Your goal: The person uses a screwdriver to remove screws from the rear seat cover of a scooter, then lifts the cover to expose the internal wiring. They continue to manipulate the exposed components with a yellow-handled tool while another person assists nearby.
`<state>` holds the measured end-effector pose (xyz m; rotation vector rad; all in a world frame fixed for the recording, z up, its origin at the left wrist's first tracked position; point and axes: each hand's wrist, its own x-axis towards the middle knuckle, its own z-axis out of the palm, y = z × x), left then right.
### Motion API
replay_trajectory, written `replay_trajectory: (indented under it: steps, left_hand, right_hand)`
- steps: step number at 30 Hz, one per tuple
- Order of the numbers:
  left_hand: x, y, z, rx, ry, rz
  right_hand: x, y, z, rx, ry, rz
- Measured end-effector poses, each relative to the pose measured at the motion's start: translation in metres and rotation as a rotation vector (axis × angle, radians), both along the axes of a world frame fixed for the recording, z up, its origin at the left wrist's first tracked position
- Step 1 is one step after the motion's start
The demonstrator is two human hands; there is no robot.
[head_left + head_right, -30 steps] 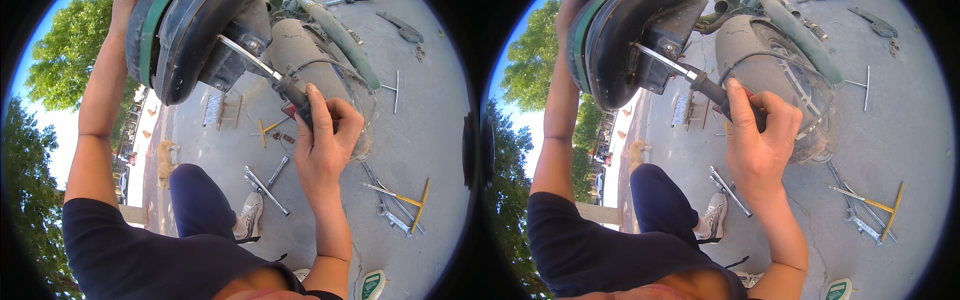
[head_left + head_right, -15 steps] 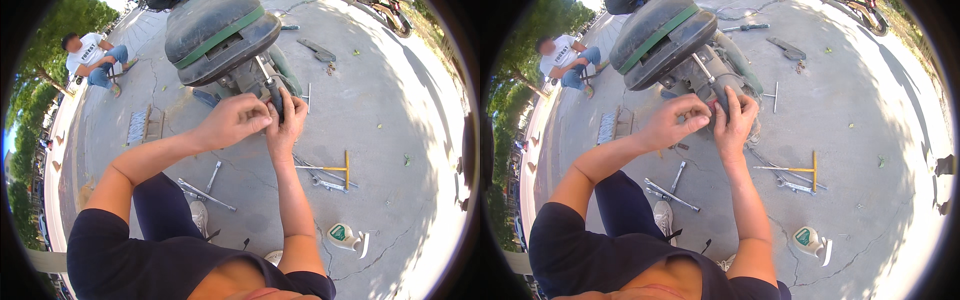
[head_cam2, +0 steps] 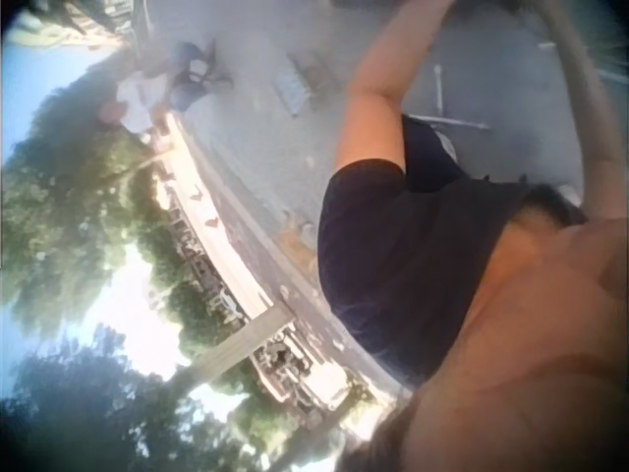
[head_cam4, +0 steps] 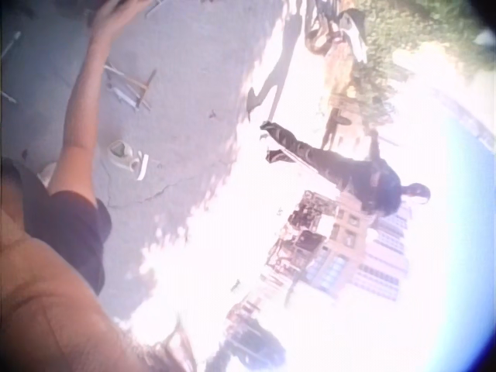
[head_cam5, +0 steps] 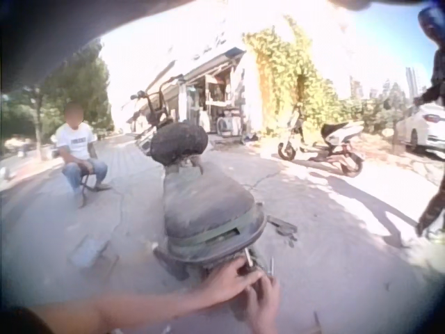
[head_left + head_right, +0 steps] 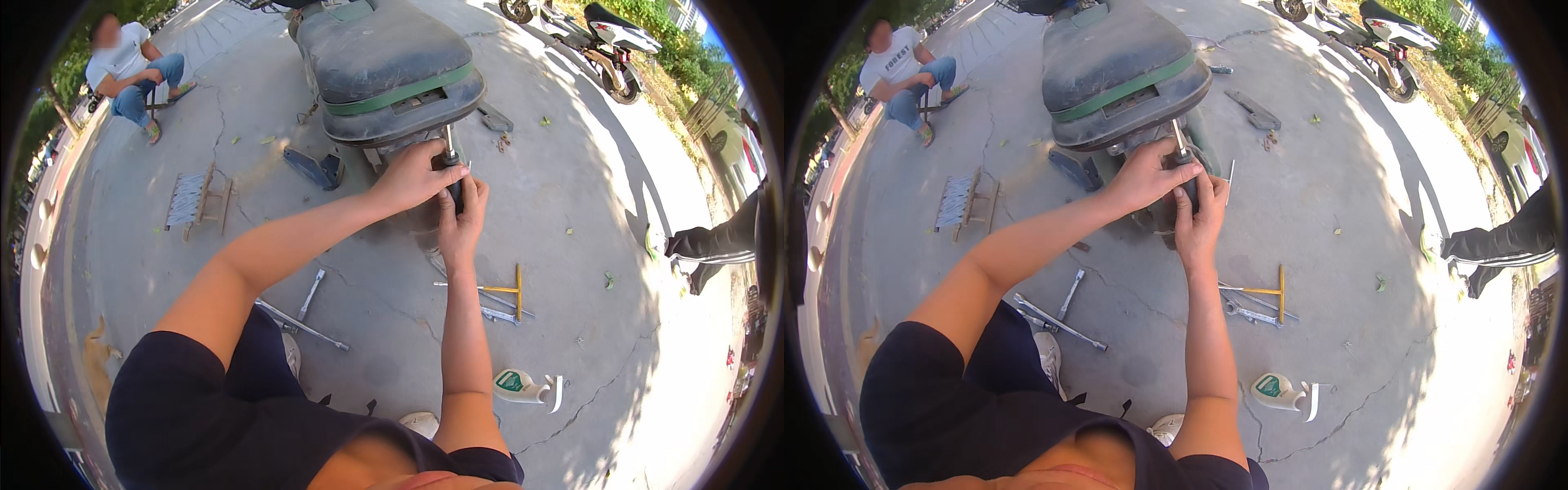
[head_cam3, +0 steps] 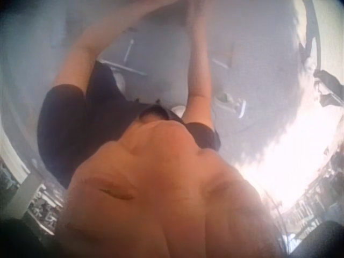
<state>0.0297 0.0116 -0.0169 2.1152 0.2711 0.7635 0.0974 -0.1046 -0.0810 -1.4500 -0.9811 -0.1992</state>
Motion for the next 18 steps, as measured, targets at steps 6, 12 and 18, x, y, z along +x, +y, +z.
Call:
replay_trajectory:
  steps: [6,12,18]
  left_hand:
    - [-0.0034,-0.0014,0.0066,0.075,-0.005,0.031]
    - [-0.0031,0.0028,0.0018,0.176,-0.011,0.067]
    - [-0.0061,0.0005,0.0050,0.111,0.034,0.055]
  right_hand:
    - [-0.0010,0.0031,0.0001,0.033,0.045,0.021]
    - [-0.0032,0.0049,-0.0018,0.055,0.044,0.017]
    - [-0.0027,0.0055,-0.0030,0.046,0.054,0.023]
